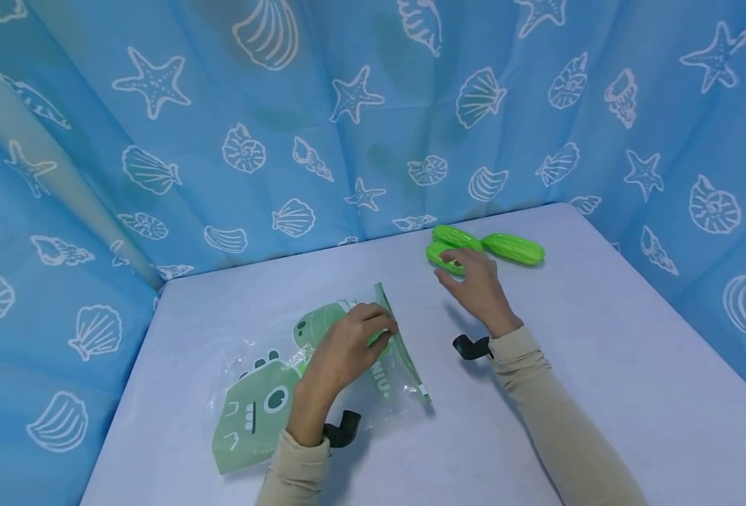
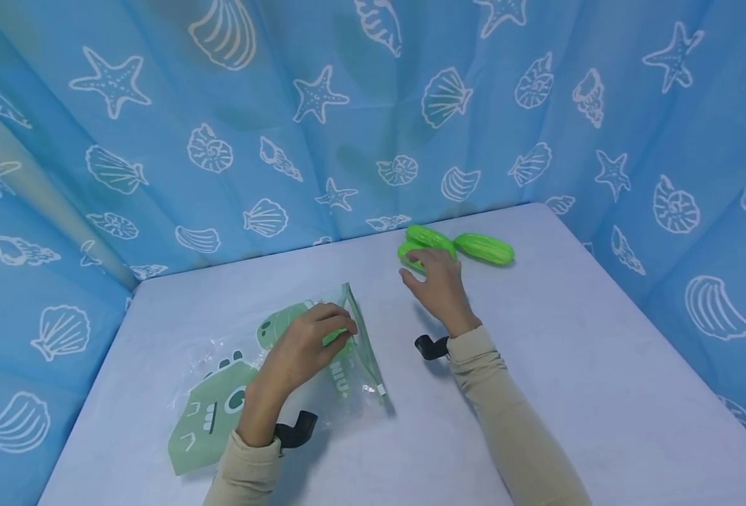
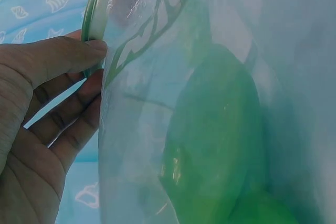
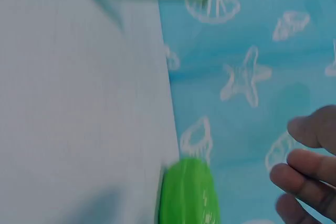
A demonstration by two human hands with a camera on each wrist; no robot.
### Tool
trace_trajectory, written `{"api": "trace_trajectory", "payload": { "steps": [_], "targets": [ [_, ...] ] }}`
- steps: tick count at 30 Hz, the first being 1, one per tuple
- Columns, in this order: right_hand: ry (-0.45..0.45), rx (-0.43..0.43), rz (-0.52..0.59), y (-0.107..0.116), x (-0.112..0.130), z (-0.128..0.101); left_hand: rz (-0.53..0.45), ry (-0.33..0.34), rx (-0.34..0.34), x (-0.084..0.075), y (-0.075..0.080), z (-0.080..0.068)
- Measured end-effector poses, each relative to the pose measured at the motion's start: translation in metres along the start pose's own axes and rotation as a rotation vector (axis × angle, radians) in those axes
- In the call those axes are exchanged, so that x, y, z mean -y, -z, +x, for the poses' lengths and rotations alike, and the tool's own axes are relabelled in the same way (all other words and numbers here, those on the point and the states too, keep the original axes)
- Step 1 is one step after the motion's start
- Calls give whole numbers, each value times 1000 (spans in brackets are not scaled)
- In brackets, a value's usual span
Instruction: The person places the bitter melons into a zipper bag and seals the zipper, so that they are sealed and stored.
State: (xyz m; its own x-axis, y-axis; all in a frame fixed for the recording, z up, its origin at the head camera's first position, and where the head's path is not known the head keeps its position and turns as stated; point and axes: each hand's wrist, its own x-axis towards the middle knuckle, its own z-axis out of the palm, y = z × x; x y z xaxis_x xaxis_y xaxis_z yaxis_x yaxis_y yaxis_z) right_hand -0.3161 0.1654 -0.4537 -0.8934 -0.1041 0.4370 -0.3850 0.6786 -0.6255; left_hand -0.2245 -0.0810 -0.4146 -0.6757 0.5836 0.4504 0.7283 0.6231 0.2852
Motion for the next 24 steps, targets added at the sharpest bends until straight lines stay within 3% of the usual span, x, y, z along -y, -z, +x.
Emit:
{"api": "trace_trajectory", "payload": {
  "steps": [5,12,24],
  "targets": [
    [-73,-77,-77,9,-23,9,-2,-9,-3,1,1,-1],
    [-136,-100,-131,14,-50,11,-12,6,-3,2,0,-1],
    [-224,7,-108,5,-72,6,-9,-11,-2,4,2,-1]
  ]
}}
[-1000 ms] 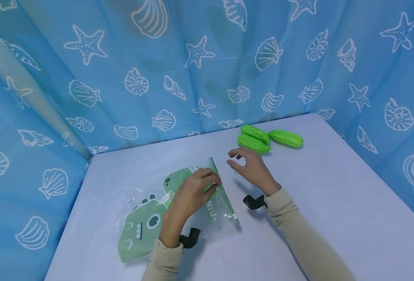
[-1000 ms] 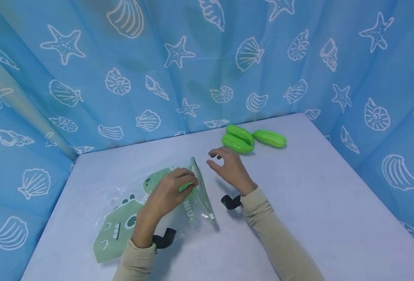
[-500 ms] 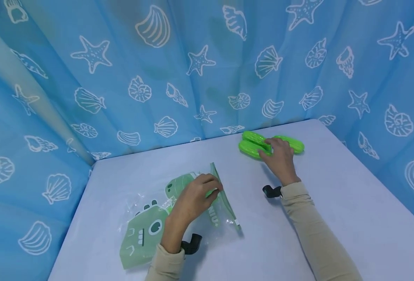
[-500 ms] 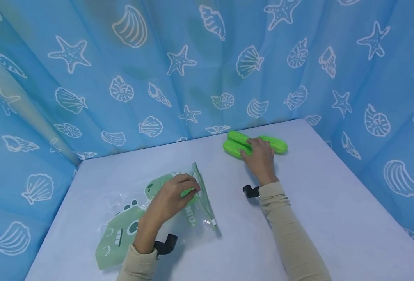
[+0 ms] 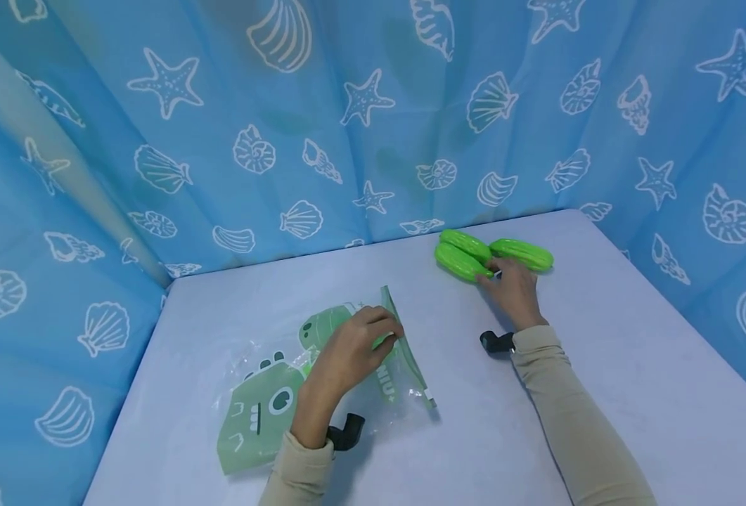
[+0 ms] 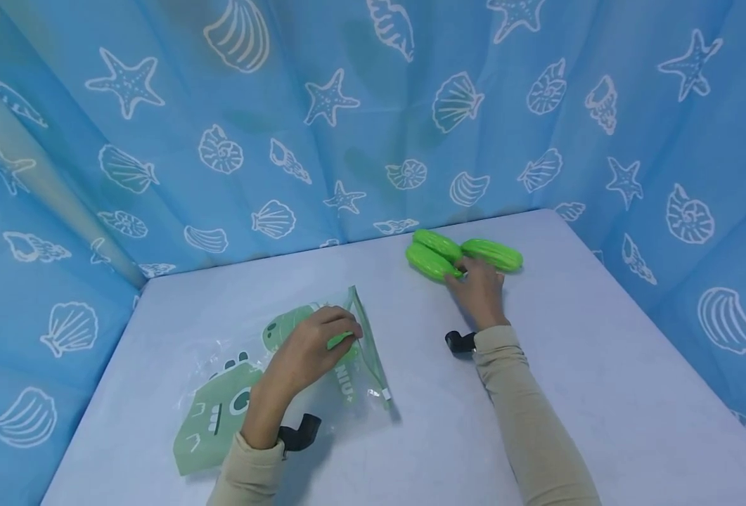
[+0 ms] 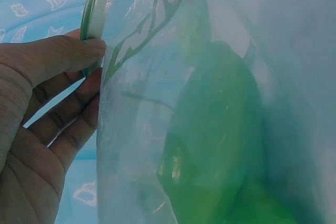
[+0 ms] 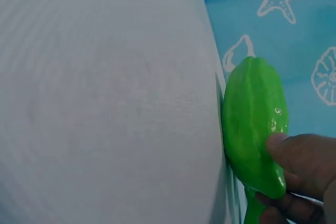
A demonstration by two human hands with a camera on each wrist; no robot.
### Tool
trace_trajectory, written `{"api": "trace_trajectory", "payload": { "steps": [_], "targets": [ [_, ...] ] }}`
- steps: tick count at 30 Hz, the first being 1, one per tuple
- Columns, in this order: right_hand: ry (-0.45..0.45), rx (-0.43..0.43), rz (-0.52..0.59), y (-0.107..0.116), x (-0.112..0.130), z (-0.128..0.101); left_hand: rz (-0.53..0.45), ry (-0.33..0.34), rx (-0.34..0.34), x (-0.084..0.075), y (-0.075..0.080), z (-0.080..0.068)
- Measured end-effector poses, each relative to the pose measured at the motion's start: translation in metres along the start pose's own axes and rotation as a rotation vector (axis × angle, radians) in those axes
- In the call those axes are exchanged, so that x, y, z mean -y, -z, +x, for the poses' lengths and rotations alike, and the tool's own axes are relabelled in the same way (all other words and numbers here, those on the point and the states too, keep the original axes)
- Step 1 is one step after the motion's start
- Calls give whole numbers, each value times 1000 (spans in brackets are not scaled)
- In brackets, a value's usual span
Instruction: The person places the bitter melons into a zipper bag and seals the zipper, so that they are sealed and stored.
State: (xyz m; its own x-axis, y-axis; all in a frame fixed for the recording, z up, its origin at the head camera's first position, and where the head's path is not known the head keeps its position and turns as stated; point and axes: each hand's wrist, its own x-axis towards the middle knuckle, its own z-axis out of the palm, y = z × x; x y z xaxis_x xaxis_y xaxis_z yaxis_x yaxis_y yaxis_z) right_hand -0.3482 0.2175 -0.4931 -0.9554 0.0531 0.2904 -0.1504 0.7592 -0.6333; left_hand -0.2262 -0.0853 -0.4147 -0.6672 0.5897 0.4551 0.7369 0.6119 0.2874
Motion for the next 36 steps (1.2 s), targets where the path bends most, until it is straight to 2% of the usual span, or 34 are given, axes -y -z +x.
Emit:
{"api": "trace_trajectory", "payload": {
  "steps": [6,10,16,20,30,36],
  "targets": [
    [-63,54,33,1,-5,-1,-5,-3,3,0,0,2],
    [-82,57,56,2,-8,-3,-4,2,6,-1,-1,0],
    [-62,-7,94,3,-8,-5,-7,14,-3,-1,-3,-1],
    [-40,-19,84,4,-7,-8,-10,24,-3,-1,-3,-2],
    [3,10,102,22,3,-16,-2,8,3,0,-3,0],
    [15,73,151,31,15,-19,-1,-4,-1,2,-2,1]
  ]
}}
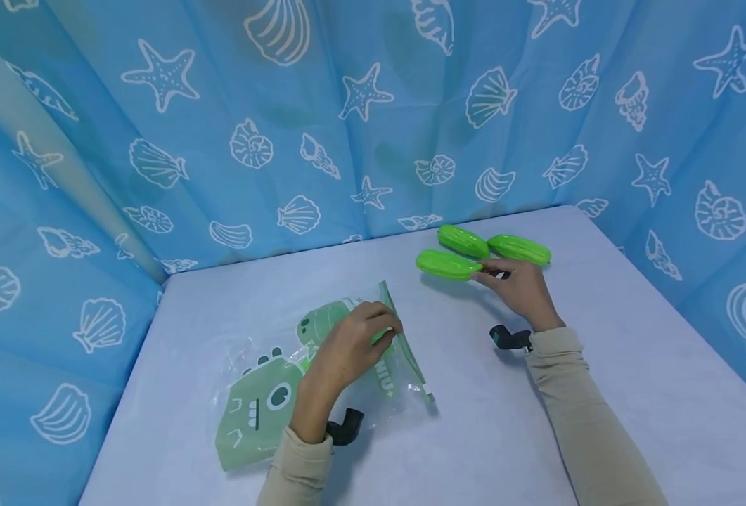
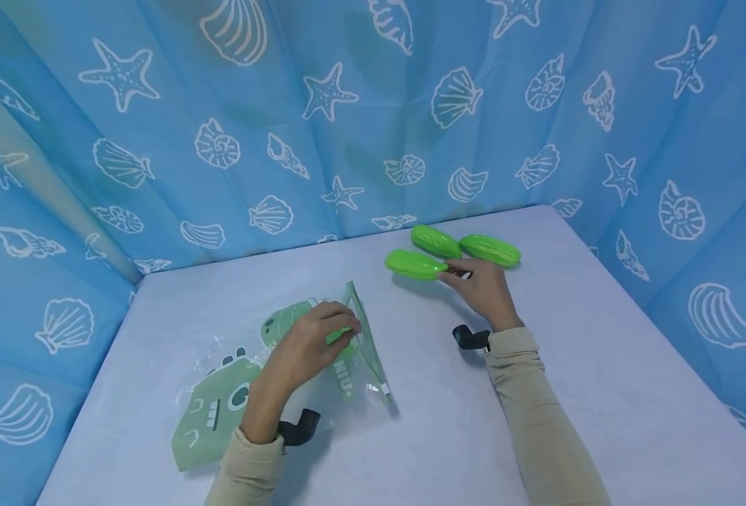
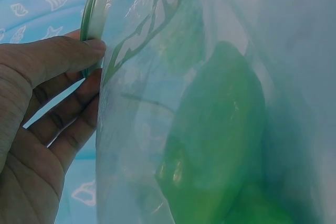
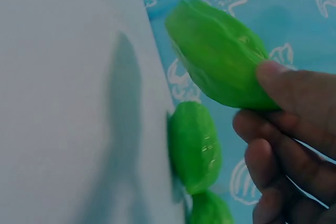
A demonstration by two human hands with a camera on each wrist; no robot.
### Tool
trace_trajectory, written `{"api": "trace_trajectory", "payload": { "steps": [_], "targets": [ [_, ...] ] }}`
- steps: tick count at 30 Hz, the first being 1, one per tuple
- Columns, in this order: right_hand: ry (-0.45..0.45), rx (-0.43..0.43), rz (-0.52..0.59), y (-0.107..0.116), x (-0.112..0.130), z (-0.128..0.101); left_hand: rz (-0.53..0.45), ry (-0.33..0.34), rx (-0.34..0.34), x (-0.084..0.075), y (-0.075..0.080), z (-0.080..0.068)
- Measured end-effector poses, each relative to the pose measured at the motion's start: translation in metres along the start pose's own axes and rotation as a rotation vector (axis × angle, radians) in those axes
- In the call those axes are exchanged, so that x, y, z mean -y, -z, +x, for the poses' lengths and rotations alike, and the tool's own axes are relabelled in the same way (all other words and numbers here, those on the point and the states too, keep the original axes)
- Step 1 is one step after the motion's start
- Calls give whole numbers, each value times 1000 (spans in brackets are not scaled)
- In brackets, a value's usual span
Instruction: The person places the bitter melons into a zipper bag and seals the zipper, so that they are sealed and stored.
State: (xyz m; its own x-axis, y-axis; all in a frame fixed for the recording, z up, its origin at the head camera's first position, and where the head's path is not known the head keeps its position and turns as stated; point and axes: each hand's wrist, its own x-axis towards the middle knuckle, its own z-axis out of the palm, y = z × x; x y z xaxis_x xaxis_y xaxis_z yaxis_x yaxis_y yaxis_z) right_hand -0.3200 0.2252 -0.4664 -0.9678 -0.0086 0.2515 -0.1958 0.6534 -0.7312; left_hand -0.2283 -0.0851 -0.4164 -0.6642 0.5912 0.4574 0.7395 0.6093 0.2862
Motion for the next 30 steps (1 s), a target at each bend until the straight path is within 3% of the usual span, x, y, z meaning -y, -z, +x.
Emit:
{"api": "trace_trajectory", "payload": {
  "steps": [10,30],
  "targets": [
    [48,182,50,5,19,-6,-7,7,-12,1,1,1],
    [67,466,141,-1,23,-14,10,1,-16,-1,0,-1]
  ]
}}
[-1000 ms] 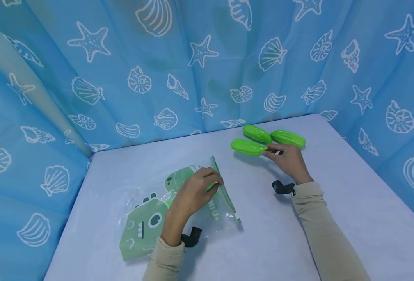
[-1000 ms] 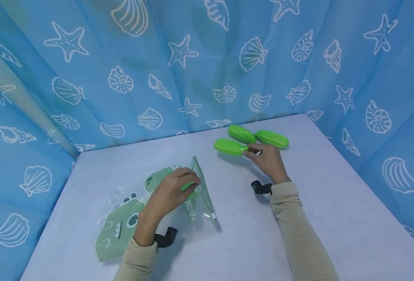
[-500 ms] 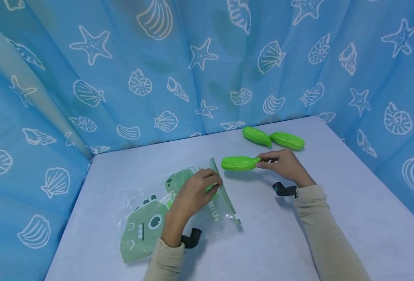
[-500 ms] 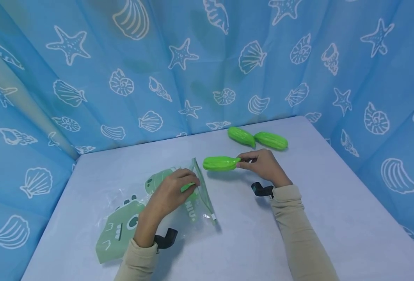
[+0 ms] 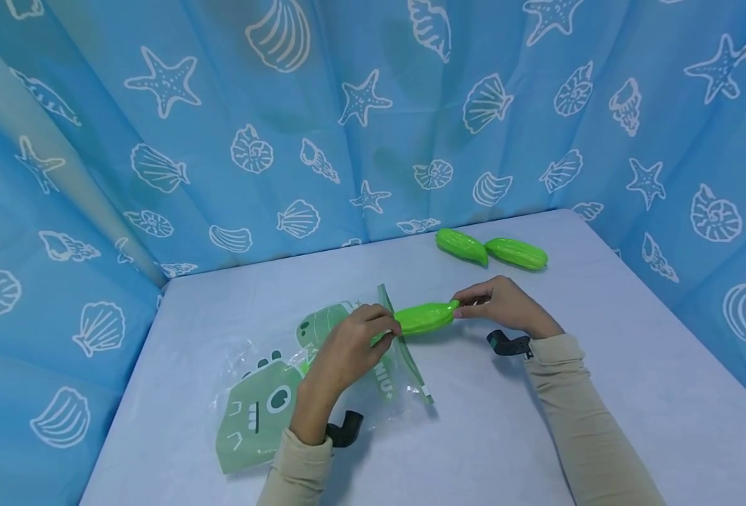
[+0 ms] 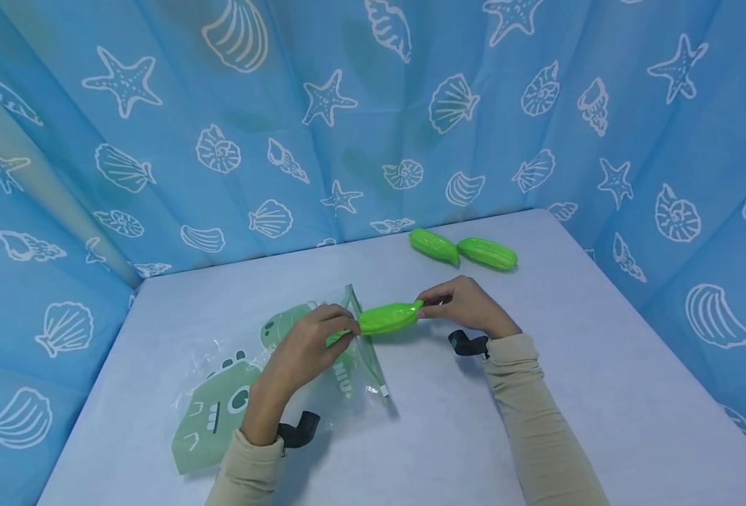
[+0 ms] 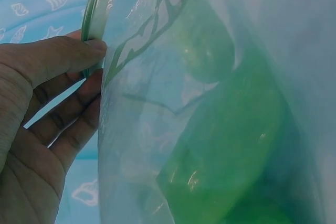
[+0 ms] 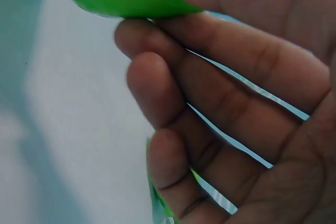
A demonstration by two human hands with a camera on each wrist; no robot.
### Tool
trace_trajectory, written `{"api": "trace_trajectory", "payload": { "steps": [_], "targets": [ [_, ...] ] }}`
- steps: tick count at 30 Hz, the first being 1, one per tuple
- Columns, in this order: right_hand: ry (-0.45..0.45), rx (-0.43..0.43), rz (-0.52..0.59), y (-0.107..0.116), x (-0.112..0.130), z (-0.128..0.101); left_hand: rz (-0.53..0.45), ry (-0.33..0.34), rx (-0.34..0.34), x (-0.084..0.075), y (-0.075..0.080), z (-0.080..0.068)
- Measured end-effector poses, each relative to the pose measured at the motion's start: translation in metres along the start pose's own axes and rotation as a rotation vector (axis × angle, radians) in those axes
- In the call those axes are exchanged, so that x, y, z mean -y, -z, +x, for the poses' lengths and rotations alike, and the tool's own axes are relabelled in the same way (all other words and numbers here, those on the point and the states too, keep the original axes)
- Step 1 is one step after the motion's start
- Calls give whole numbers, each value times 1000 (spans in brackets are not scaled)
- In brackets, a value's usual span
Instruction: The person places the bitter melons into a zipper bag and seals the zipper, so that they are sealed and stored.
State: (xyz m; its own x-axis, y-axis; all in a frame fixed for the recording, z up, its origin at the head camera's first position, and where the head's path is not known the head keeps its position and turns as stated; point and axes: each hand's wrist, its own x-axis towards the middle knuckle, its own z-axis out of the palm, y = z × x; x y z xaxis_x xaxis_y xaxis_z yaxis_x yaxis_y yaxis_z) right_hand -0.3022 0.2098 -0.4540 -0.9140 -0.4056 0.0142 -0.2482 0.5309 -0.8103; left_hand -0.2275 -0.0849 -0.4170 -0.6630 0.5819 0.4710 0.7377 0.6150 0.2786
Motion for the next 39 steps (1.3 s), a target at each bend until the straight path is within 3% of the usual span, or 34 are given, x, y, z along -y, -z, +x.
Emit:
{"api": "trace_trajectory", "payload": {
  "steps": [7,23,35,39],
  "targets": [
    [12,75,3,-9,2,3,-18,-12,-5,0,0,0],
    [107,150,8,-24,8,5,3,-14,-2,1,0,0],
    [90,182,28,-33,26,6,2,-10,2,3,4,0],
    [89,193,45,-38,16,9,4,-10,14,2,3,0]
  ]
}}
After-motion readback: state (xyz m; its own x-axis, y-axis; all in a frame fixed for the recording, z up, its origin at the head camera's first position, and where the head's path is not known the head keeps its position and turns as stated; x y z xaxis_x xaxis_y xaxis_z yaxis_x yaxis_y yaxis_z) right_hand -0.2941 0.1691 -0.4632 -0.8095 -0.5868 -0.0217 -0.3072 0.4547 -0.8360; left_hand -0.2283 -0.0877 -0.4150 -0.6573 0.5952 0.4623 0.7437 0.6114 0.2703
